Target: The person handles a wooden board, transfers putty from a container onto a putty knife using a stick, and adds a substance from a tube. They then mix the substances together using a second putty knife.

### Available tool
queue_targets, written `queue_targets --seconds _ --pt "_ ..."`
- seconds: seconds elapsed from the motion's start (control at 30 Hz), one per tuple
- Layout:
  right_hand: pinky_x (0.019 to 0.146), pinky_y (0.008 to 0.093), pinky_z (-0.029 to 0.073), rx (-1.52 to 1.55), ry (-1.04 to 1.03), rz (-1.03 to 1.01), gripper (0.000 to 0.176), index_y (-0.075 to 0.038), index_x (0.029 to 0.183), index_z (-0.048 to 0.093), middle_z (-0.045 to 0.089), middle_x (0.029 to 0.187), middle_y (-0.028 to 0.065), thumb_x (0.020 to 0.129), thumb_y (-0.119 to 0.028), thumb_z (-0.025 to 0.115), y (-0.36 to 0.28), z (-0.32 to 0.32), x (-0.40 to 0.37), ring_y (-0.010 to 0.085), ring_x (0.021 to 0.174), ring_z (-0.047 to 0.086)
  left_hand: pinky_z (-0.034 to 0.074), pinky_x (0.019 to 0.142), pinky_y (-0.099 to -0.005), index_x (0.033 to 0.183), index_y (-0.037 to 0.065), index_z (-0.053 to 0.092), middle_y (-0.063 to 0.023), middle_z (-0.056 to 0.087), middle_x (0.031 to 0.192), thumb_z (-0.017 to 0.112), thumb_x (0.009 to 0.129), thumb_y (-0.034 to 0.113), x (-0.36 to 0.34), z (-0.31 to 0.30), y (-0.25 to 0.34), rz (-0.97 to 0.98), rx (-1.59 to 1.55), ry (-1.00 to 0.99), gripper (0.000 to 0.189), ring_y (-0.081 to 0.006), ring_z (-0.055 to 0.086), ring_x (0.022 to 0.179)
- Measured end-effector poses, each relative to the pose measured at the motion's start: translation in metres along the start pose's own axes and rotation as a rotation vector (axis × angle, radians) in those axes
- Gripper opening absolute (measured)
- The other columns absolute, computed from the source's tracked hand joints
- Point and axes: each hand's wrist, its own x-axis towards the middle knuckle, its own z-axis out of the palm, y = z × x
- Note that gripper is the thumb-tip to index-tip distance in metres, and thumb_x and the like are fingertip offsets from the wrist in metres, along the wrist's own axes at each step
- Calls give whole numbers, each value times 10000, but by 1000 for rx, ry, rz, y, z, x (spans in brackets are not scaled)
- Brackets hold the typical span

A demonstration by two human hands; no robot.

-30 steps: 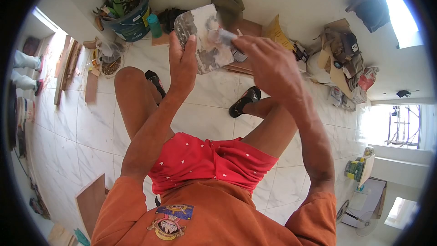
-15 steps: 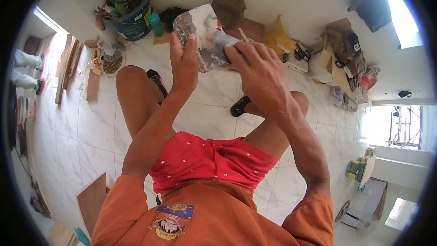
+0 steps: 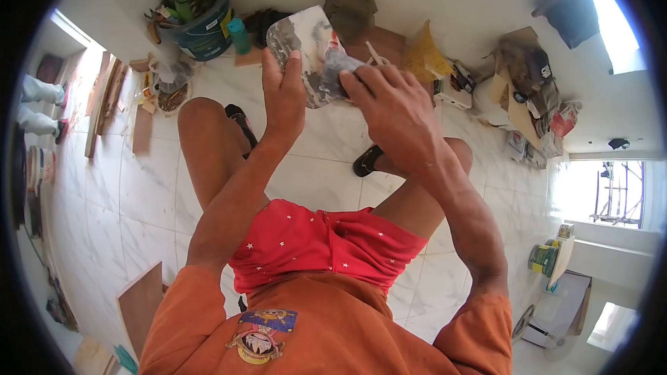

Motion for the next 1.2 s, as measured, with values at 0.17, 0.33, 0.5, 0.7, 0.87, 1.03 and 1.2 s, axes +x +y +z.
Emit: queue_targets --seconds 0.17,0.33,0.5,0.7,0.87,1.03,1.2 --pt "898 418 490 44 95 71 459 -66 1182 614 630 1123 85 730 14 620 7 7 5 278 1102 581 462 872 -288 1240 3 453 -88 582 1139 473 1004 133 1 0 -1 45 12 19 270 -123 543 967" --pt "833 403 518 86 53 22 384 -54 1159 631 653 1080 95 785 31 616 13 1 11 293 991 619 462 875 -288 1234 0 448 -89 580 1127 473 1004 129 4 -1 -6 2 -9 23 265 -118 540 972" --pt "832 391 530 87 -3 11 433 -58 1156 632 658 1106 69 733 30 608 20 4 10 272 1017 625 468 869 -292 1227 -4 437 -84 577 1113 473 999 119 4 -1 -8 20 38 -8 261 -120 540 968" --pt "849 394 523 144 64 41 449 -61 1164 634 662 1089 76 723 21 631 18 -10 12 283 1014 628 469 863 -292 1225 -2 439 -86 575 1116 470 993 118 4 -2 -6 -64 -102 -19 263 -120 540 968" --pt "833 383 533 86 -1 -101 419 -62 1156 640 655 1091 96 747 32 644 12 -6 2 294 996 630 488 694 -279 1139 -31 418 -91 564 975 443 969 117 8 -3 -2 -121 -29 6 227 -102 527 787" --pt "901 400 499 30 -60 -105 428 -71 1148 650 644 1138 79 720 -79 666 16 -13 0 285 1059 612 489 822 -287 1184 -3 502 -81 587 1086 492 959 107 11 -8 -2 -270 26 16 250 -128 568 932" --pt "926 410 481 17 -157 -144 469 -78 1159 650 638 1170 80 697 -151 686 15 -16 -2 283 1091 602 508 807 -301 1195 -3 507 -85 598 1068 490 952 92 15 -8 -4 -318 17 -4 262 -146 586 921"
